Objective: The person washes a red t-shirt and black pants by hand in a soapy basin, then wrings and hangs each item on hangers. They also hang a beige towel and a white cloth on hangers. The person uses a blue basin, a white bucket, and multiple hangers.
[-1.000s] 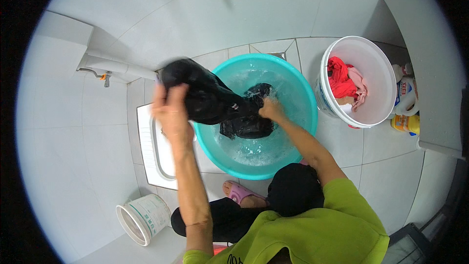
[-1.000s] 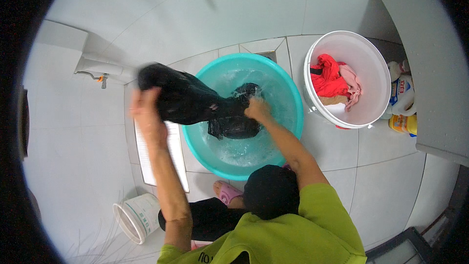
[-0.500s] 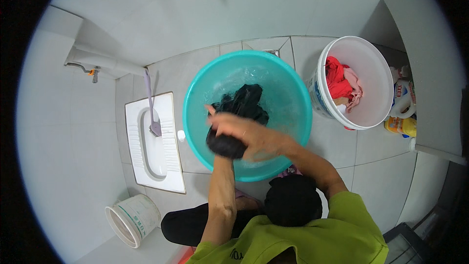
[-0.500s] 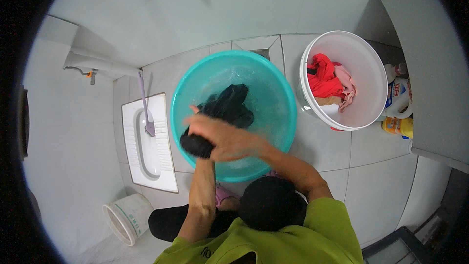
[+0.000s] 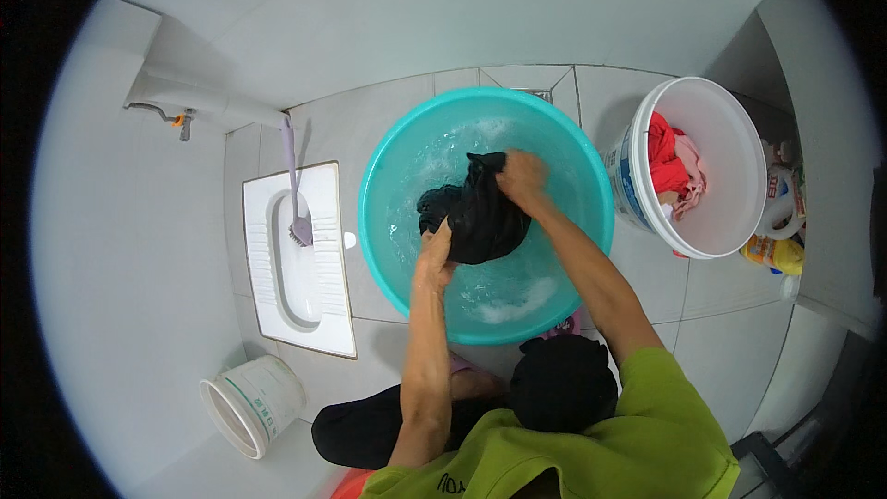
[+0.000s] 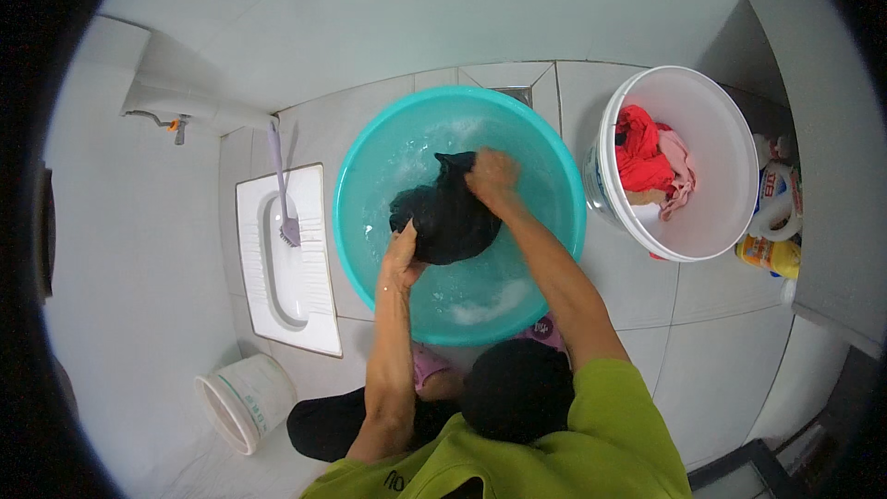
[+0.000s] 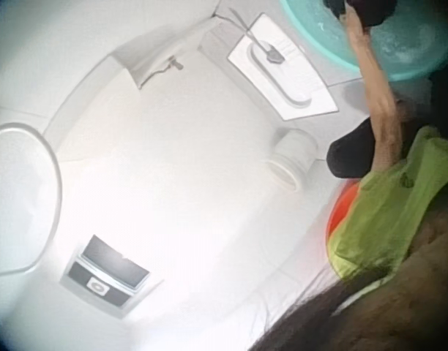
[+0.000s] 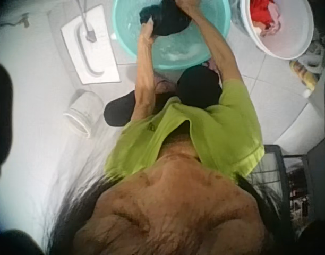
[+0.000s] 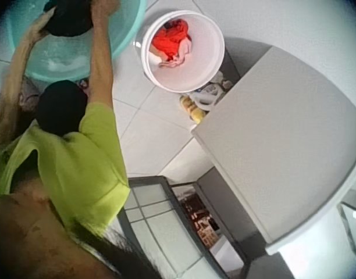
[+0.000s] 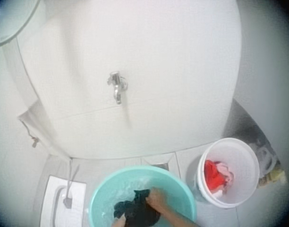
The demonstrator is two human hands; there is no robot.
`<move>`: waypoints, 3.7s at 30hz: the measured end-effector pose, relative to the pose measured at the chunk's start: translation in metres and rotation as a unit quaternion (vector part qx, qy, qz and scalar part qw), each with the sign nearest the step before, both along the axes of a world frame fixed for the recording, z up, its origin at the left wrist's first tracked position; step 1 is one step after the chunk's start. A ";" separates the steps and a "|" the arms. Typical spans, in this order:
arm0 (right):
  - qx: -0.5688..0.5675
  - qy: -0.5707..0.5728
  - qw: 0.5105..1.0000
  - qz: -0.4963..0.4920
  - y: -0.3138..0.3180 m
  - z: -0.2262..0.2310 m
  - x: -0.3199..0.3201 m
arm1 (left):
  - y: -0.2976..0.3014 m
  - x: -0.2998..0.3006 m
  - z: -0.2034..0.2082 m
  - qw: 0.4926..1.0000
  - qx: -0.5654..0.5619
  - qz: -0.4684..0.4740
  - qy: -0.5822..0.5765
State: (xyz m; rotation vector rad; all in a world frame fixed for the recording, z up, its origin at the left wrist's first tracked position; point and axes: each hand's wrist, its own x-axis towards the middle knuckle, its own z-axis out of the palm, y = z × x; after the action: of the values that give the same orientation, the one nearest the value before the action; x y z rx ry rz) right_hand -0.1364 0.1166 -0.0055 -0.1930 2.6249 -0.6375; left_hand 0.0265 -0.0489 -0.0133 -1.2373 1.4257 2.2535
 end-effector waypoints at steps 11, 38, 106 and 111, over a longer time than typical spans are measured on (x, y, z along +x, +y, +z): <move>0.006 0.093 0.992 0.083 -0.004 -0.008 0.022 | -0.015 -0.037 0.003 0.790 -0.391 -0.461 -0.102; -0.080 0.231 0.968 -0.055 0.017 0.043 0.012 | -0.009 0.013 0.084 0.979 -0.175 -0.064 -0.077; -0.616 -0.314 0.680 -0.244 0.051 0.039 0.027 | 0.059 0.021 0.158 0.814 0.509 0.141 0.241; -0.756 -0.416 0.454 -0.224 0.059 0.047 0.068 | 0.081 0.007 0.177 0.721 0.592 0.117 0.340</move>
State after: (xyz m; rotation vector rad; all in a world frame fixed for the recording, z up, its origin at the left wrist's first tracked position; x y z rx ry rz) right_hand -0.0680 0.1756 0.0413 0.2890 0.4626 -2.2815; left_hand 0.0338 0.0324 0.1633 -0.1184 -0.3549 2.9836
